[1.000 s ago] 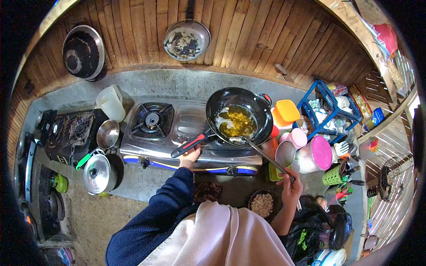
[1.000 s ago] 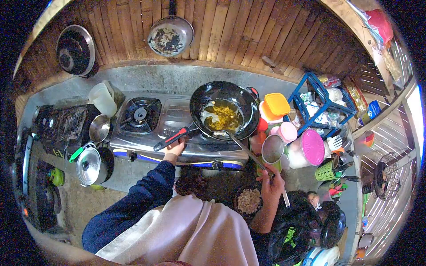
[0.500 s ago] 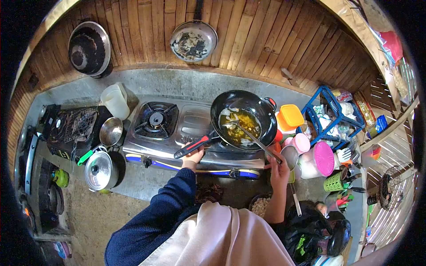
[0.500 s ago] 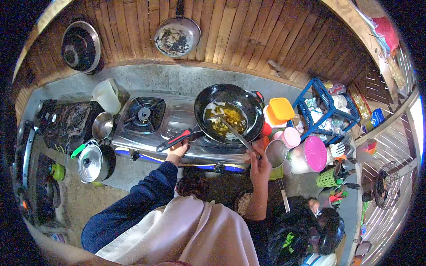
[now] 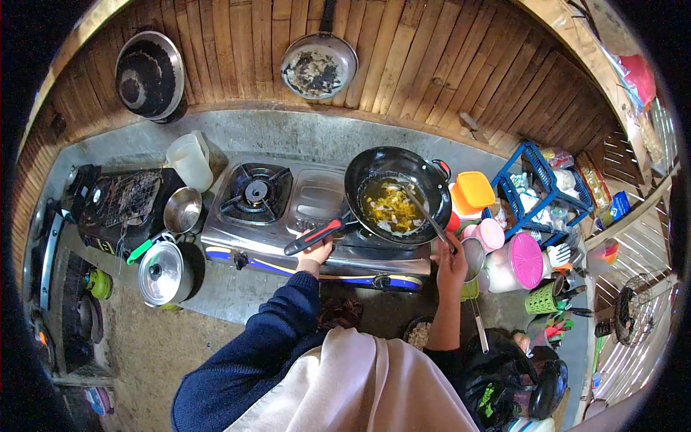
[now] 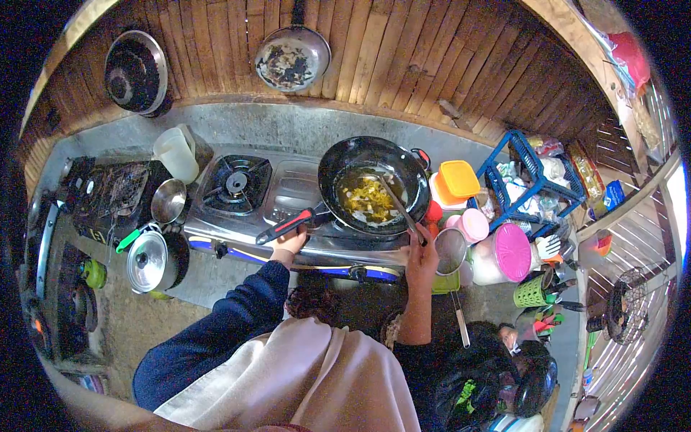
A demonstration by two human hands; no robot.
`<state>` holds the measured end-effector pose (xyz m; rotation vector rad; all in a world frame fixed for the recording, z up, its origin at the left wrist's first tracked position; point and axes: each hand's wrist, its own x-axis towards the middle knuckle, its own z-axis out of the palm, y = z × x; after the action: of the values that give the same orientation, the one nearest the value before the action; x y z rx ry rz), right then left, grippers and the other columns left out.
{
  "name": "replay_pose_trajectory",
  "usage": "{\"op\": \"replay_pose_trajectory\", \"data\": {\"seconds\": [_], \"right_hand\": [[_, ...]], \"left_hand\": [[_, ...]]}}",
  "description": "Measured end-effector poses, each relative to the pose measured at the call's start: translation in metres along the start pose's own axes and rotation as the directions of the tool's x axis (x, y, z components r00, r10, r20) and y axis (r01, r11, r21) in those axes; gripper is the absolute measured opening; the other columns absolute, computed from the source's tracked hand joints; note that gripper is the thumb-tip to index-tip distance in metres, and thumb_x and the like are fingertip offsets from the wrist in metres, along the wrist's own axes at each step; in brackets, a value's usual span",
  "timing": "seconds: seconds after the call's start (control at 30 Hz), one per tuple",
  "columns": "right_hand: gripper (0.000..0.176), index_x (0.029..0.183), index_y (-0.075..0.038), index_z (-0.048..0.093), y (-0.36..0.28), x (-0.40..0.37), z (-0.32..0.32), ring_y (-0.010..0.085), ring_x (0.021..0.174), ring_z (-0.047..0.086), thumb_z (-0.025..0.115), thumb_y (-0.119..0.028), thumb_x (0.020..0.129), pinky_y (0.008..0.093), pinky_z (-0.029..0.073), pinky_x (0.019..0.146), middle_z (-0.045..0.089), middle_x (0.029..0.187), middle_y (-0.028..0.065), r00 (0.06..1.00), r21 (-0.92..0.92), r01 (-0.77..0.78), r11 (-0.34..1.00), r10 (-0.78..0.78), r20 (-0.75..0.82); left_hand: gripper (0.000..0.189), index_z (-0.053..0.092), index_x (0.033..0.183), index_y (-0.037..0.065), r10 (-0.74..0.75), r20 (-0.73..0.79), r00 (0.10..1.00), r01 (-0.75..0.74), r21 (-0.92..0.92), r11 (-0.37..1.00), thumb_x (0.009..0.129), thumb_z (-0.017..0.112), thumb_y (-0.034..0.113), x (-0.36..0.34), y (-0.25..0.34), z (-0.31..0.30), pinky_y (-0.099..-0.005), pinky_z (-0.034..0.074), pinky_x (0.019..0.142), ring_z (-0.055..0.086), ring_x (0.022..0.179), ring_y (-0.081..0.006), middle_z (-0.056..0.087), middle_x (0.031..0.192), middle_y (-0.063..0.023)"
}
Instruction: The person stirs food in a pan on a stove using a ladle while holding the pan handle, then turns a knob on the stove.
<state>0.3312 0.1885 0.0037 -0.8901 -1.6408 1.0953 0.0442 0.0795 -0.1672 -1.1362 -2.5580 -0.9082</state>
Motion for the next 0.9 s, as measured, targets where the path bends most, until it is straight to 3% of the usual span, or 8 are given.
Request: {"op": "replay_pose_trajectory", "data": {"seconds": [0.07,0.2,0.27,0.3,0.37,0.57,0.77,0.9], "right_hand": [[0.028,0.118,0.001,0.051,-0.006,-0.006,-0.008,0.0095,0.083,0.061,0.05,-0.012,0.093,0.0199,0.049,0.06,0.062,0.108,0.0113,0.993,-0.118,0.116,0.986,-0.117,0.0],[0.028,0.116,0.001,0.051,-0.021,-0.022,-0.025,0.0111,0.074,0.061,0.052,-0.013,0.092,0.0234,0.051,0.063,0.065,0.1,0.0124,0.993,-0.16,0.112,0.981,-0.114,-0.004],[0.028,0.115,0.002,0.051,-0.028,-0.031,-0.034,0.0117,0.076,0.061,0.053,-0.013,0.092,0.0238,0.051,0.064,0.065,0.099,0.0118,0.997,-0.165,-0.079,0.983,0.076,-0.024],[0.028,0.115,0.002,0.051,-0.029,-0.034,-0.038,0.0117,0.076,0.061,0.053,-0.013,0.092,0.0238,0.051,0.064,0.065,0.099,0.0118,0.997,-0.167,-0.081,0.983,0.077,-0.029],[0.026,0.114,0.001,0.053,-0.031,-0.04,-0.047,0.0119,0.078,0.061,0.054,-0.011,0.091,0.0239,0.05,0.065,0.065,0.097,0.0105,0.998,-0.109,0.059,0.992,-0.06,-0.004],[0.022,0.11,-0.001,0.058,-0.069,-0.061,-0.07,0.0117,0.077,0.061,0.054,-0.01,0.091,0.0244,0.05,0.067,0.065,0.093,0.009,0.997,-0.268,-0.08,0.96,0.078,-0.019],[0.021,0.109,0.0,0.058,-0.083,-0.068,-0.079,0.0102,0.066,0.059,0.055,-0.009,0.09,0.0235,0.049,0.064,0.066,0.084,0.0079,0.996,-0.338,-0.085,0.937,0.087,-0.01],[0.021,0.109,0.0,0.059,-0.094,-0.072,-0.072,0.0098,0.066,0.059,0.055,-0.009,0.09,0.0229,0.048,0.063,0.067,0.082,0.0077,0.999,-0.276,-0.045,0.96,0.045,-0.006]], "left_hand": [[0.024,0.065,0.072,0.012,0.025,-0.026,0.999,-0.025,-0.004,1.0,0.078,0.053,0.033,0.0,0.002,-0.002,-0.0444,0.046,0.065,0.061,0.067,-0.0328,0.063,0.069,-0.013],[0.023,0.064,0.072,0.012,0.017,-0.017,1.0,-0.018,-0.017,1.0,0.077,0.053,0.031,-0.001,0.005,-0.004,-0.0447,0.045,0.065,0.06,0.066,-0.0324,0.063,0.066,-0.0126],[0.023,0.064,0.072,0.012,0.012,-0.046,0.999,-0.014,-0.029,0.999,0.077,0.053,0.031,0.0,0.003,-0.003,-0.0448,0.045,0.065,0.06,0.066,-0.0325,0.063,0.066,-0.0125],[0.023,0.065,0.072,0.012,0.024,-0.06,0.998,-0.026,-0.031,0.999,0.077,0.054,0.032,0.0,0.003,-0.002,-0.0445,0.046,0.064,0.06,0.065,-0.0329,0.063,0.066,-0.013],[0.024,0.066,0.072,0.012,0.009,-0.038,0.999,-0.011,-0.062,0.998,0.077,0.054,0.032,0.0,0.002,-0.001,-0.0444,0.047,0.063,0.061,0.064,-0.0331,0.063,0.066,-0.0134],[0.025,0.067,0.074,0.01,0.019,-0.072,0.997,-0.027,-0.105,0.994,0.076,0.054,0.032,0.001,0.002,-0.002,-0.0439,0.049,0.061,0.061,0.063,-0.034,0.064,0.068,-0.0154],[0.023,0.065,0.072,0.011,0.003,-0.063,0.998,-0.007,-0.059,0.998,0.076,0.053,0.031,-0.001,0.003,-0.002,-0.0451,0.048,0.06,0.06,0.062,-0.0348,0.063,0.066,-0.0144],[0.022,0.064,0.07,0.012,0.042,-0.107,0.993,-0.046,-0.031,0.998,0.076,0.052,0.03,-0.001,0.003,-0.004,-0.0445,0.047,0.06,0.06,0.062,-0.0335,0.063,0.065,-0.0137]]}}
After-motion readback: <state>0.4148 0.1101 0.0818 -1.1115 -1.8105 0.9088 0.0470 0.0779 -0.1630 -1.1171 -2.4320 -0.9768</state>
